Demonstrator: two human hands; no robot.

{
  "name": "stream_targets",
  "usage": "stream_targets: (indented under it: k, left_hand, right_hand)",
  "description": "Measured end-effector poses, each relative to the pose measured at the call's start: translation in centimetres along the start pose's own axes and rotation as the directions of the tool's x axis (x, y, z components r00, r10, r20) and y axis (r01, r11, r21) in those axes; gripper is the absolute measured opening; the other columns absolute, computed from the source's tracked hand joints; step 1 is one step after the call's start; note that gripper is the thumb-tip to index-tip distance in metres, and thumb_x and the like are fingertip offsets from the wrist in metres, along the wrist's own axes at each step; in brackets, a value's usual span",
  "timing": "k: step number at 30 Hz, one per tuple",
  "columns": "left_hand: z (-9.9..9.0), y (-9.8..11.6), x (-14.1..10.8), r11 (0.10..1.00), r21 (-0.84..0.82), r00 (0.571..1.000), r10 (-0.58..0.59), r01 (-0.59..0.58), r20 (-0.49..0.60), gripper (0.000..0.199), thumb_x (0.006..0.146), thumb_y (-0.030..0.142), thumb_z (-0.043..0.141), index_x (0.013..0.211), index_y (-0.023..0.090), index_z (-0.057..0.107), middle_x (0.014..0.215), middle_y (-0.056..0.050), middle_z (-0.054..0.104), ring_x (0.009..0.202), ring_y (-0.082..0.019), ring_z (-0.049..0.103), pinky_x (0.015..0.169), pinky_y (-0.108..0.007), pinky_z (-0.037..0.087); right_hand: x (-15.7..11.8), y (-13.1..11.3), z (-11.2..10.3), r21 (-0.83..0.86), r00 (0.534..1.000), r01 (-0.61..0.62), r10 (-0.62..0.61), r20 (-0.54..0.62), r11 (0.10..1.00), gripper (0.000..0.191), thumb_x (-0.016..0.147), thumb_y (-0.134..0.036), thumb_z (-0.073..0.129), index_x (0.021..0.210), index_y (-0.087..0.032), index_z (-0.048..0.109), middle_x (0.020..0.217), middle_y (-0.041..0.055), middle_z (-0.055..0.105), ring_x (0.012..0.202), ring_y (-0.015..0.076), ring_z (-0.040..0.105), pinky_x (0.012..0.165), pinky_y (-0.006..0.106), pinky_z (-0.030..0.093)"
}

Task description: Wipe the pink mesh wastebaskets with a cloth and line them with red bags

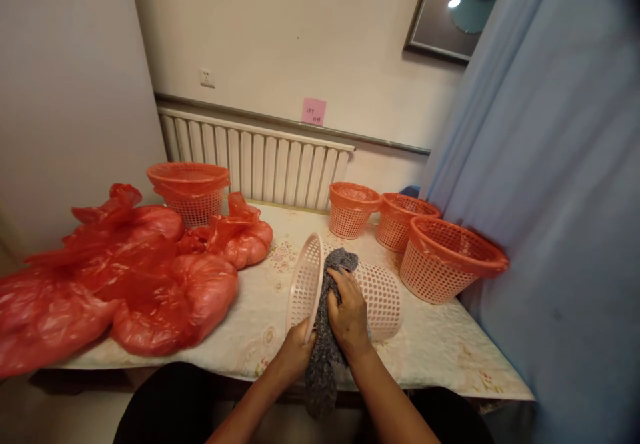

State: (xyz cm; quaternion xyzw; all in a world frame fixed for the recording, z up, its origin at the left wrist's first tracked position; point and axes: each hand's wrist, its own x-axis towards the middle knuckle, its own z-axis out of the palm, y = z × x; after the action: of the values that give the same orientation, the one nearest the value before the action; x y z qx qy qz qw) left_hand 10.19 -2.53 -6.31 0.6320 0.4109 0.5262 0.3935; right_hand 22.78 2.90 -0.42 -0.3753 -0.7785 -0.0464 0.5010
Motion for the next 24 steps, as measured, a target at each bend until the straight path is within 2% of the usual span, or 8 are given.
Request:
stream_targets:
  k: [4, 10, 17, 24]
  left_hand:
    - [0.0, 0.1, -0.3, 1.000, -0.019, 1.000, 0.000, 0.000, 0.003, 0.041, 0.088, 0.031, 0.046, 0.124, 0.014, 0.059, 0.126, -0.008, 0.064, 0.113, -0.026, 0.058, 0.103, -0.038, 0.040]
    - [0.2, -0.3, -0.3, 0.996, -0.056, 0.997, -0.076, 0.076, 0.003, 0.038, 0.087, 0.025, 0.046, 0.120, 0.012, 0.060, 0.118, -0.010, 0.067, 0.111, -0.025, 0.059, 0.100, -0.038, 0.043]
    - [0.1, 0.0, -0.4, 0.999, -0.044, 0.999, -0.032, 0.033, 0.014, 0.036, 0.088, 0.029, 0.047, 0.117, 0.014, 0.061, 0.117, -0.008, 0.068, 0.107, -0.025, 0.060, 0.098, -0.037, 0.044]
    - [0.2, 1.3, -0.2, 0.991, -0.090, 0.995, -0.101, 0.099, -0.016, 0.039, 0.079, 0.015, 0.047, 0.115, 0.012, 0.061, 0.107, -0.007, 0.070, 0.099, -0.023, 0.062, 0.090, -0.034, 0.049]
  right_hand:
    - [-0.3, -0.1, 0.1, -0.003, 1.000, 0.005, -0.005, -0.002, 1.000, 0.043, 0.085, -0.008, 0.042, 0.125, -0.015, 0.055, 0.125, 0.0121, 0.060, 0.125, 0.0243, 0.048, 0.107, 0.051, 0.039]
    - [-0.5, -0.2, 0.0, -0.013, 0.999, 0.020, -0.020, -0.027, 1.000, 0.042, 0.084, -0.007, 0.042, 0.124, -0.014, 0.056, 0.123, 0.0117, 0.062, 0.124, 0.0234, 0.049, 0.107, 0.048, 0.040]
    - [-0.7, -0.2, 0.0, -0.012, 0.999, 0.027, -0.027, -0.028, 1.000, 0.042, 0.084, -0.007, 0.042, 0.124, -0.014, 0.055, 0.123, 0.0115, 0.061, 0.124, 0.0234, 0.049, 0.107, 0.049, 0.039]
    - [-0.5, -0.2, 0.0, -0.012, 0.999, 0.018, -0.018, -0.037, 1.000, 0.042, 0.084, -0.008, 0.042, 0.123, -0.014, 0.056, 0.121, 0.0113, 0.063, 0.123, 0.0239, 0.051, 0.105, 0.049, 0.041]
